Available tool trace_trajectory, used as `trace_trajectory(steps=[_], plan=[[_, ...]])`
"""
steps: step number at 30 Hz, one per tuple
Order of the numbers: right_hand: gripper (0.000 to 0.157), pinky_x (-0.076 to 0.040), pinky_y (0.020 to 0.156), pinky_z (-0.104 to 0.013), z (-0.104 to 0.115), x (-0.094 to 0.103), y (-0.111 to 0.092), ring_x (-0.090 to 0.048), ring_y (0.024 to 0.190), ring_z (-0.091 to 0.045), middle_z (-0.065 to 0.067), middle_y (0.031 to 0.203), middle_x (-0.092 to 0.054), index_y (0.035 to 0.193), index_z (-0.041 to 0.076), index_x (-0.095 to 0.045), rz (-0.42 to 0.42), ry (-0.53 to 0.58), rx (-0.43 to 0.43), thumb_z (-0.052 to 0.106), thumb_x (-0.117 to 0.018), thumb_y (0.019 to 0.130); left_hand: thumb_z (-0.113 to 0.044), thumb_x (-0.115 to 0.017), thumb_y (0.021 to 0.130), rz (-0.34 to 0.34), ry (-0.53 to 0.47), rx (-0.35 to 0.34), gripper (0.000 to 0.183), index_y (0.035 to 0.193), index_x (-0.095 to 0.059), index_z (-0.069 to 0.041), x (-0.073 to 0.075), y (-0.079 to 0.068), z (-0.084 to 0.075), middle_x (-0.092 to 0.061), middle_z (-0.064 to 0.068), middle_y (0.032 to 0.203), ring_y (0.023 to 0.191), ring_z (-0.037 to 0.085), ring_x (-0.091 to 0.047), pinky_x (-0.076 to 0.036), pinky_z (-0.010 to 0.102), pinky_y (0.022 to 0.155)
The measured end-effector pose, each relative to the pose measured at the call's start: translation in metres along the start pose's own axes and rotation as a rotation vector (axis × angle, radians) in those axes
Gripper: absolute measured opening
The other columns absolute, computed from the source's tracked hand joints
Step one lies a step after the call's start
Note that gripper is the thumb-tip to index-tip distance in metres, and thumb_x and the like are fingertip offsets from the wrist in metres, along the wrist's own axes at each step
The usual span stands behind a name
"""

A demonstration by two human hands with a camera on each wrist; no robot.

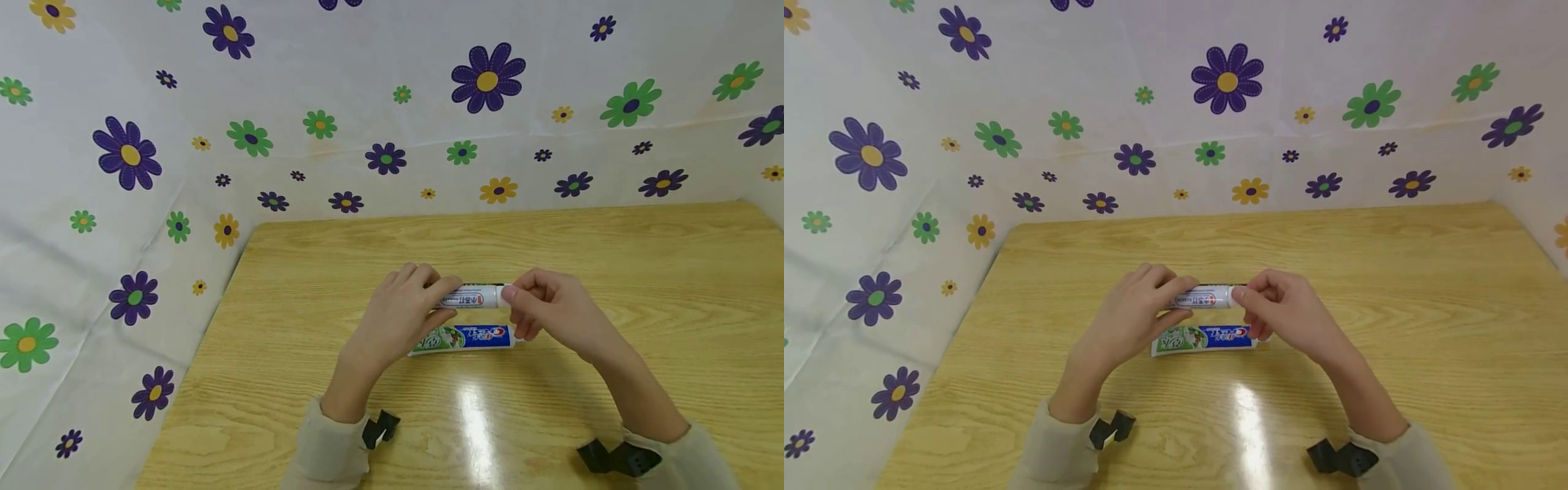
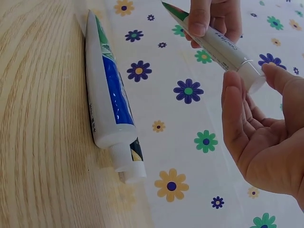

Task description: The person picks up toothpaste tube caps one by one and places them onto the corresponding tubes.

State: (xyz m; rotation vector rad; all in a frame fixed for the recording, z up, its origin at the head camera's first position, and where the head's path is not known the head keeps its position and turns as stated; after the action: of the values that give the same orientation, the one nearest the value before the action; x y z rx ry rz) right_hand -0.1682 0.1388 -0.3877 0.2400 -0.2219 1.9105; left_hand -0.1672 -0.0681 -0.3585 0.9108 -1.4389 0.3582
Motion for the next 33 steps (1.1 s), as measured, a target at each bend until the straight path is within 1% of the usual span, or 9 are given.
trace_trajectory(steps=[3,6,10,12,16,21,25,29,33], plan=[[0.034,-0.058,0.06,-0.039,0.0,-0.001,0.001,-0.065,0.064,-0.031,-0.018,0.079,-0.064,0.097,-0.002,-0.06,0.013,-0.017,-0.003,0.03,-0.053,0.104,-0.033,-0.069,0.094,-0.002,0.009,-0.005,0.035,0.126,-0.062,-0.021,0.0,0.0,0.0,-0.061,0.002,0.105,0.094,0.02,-0.054,-0.05,0.036,0.081],[0.04,-0.057,0.059,-0.039,-0.001,-0.002,0.002,-0.065,0.064,-0.033,-0.016,0.077,-0.064,0.096,-0.003,-0.062,0.041,-0.036,-0.014,0.033,-0.046,0.106,-0.033,-0.069,0.094,0.0,0.01,-0.006,0.035,0.127,-0.062,-0.022,0.0,0.0,0.0,-0.061,0.002,0.104,0.093,0.019,-0.053,-0.049,0.035,0.08],[0.047,-0.057,0.06,-0.039,0.002,0.0,0.002,-0.067,0.067,-0.033,-0.015,0.081,-0.065,0.108,-0.004,-0.061,0.068,-0.072,-0.017,0.036,-0.038,0.109,-0.032,-0.07,0.093,0.001,0.005,-0.001,0.036,0.127,-0.062,-0.021,0.0,0.0,0.001,-0.061,0.002,0.104,0.093,0.02,-0.054,-0.05,0.036,0.082],[0.044,-0.057,0.062,-0.038,0.004,0.001,0.001,-0.068,0.071,-0.031,-0.016,0.088,-0.065,0.115,-0.003,-0.058,0.069,-0.095,0.002,0.035,-0.038,0.109,-0.032,-0.071,0.093,0.003,0.006,0.002,0.037,0.127,-0.062,-0.021,0.001,0.0,0.001,-0.061,0.003,0.105,0.094,0.02,-0.054,-0.05,0.037,0.084],[0.034,-0.057,0.066,-0.036,0.009,0.004,-0.002,-0.067,0.079,-0.029,-0.015,0.101,-0.063,0.127,0.002,-0.053,0.045,-0.143,0.066,0.027,-0.05,0.106,-0.033,-0.07,0.093,0.01,0.016,0.007,0.037,0.127,-0.061,-0.022,0.001,0.0,0.002,-0.061,0.003,0.106,0.094,0.02,-0.055,-0.05,0.038,0.085],[0.041,-0.056,0.069,-0.032,0.015,0.005,-0.007,-0.063,0.088,-0.025,-0.008,0.113,-0.058,0.133,0.009,-0.051,-0.012,-0.224,0.146,0.018,-0.067,0.096,-0.033,-0.068,0.095,0.02,0.01,0.014,0.036,0.128,-0.061,-0.022,0.001,-0.002,0.003,-0.061,0.002,0.106,0.094,0.019,-0.054,-0.051,0.038,0.085],[0.046,-0.056,0.069,-0.029,0.02,0.004,-0.01,-0.063,0.089,-0.019,-0.007,0.121,-0.058,0.131,0.01,-0.052,-0.059,-0.31,0.258,0.01,-0.073,0.09,-0.034,-0.067,0.095,0.033,0.001,0.022,0.037,0.13,-0.061,-0.022,0.0,-0.002,0.004,-0.061,0.002,0.108,0.096,0.02,-0.054,-0.051,0.038,0.085],[0.049,-0.056,0.067,-0.027,0.025,0.001,-0.013,-0.063,0.088,-0.015,-0.008,0.121,-0.057,0.126,0.007,-0.053,-0.096,-0.401,0.395,-0.001,-0.076,0.084,-0.034,-0.066,0.096,0.054,-0.011,0.035,0.037,0.131,-0.061,-0.022,-0.001,-0.002,0.004,-0.062,0.002,0.109,0.097,0.02,-0.054,-0.05,0.038,0.085],[0.049,-0.055,0.067,-0.026,0.026,-0.002,-0.014,-0.062,0.086,-0.013,-0.006,0.116,-0.056,0.121,0.008,-0.054,-0.103,-0.429,0.447,-0.008,-0.077,0.08,-0.034,-0.065,0.097,0.065,-0.021,0.039,0.037,0.131,-0.06,-0.022,-0.002,-0.002,0.004,-0.062,0.002,0.11,0.098,0.02,-0.054,-0.05,0.039,0.086]])
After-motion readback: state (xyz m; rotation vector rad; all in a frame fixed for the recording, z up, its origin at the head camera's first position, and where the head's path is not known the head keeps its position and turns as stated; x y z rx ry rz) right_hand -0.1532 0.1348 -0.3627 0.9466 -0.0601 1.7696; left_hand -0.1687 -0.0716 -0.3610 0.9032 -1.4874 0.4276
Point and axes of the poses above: each hand's wrist, its own y-axis towards the middle knuckle, its own x-axis out of the back of the hand, z = x × y, the point moved 5 cm from there along y, towards the middle knuckle
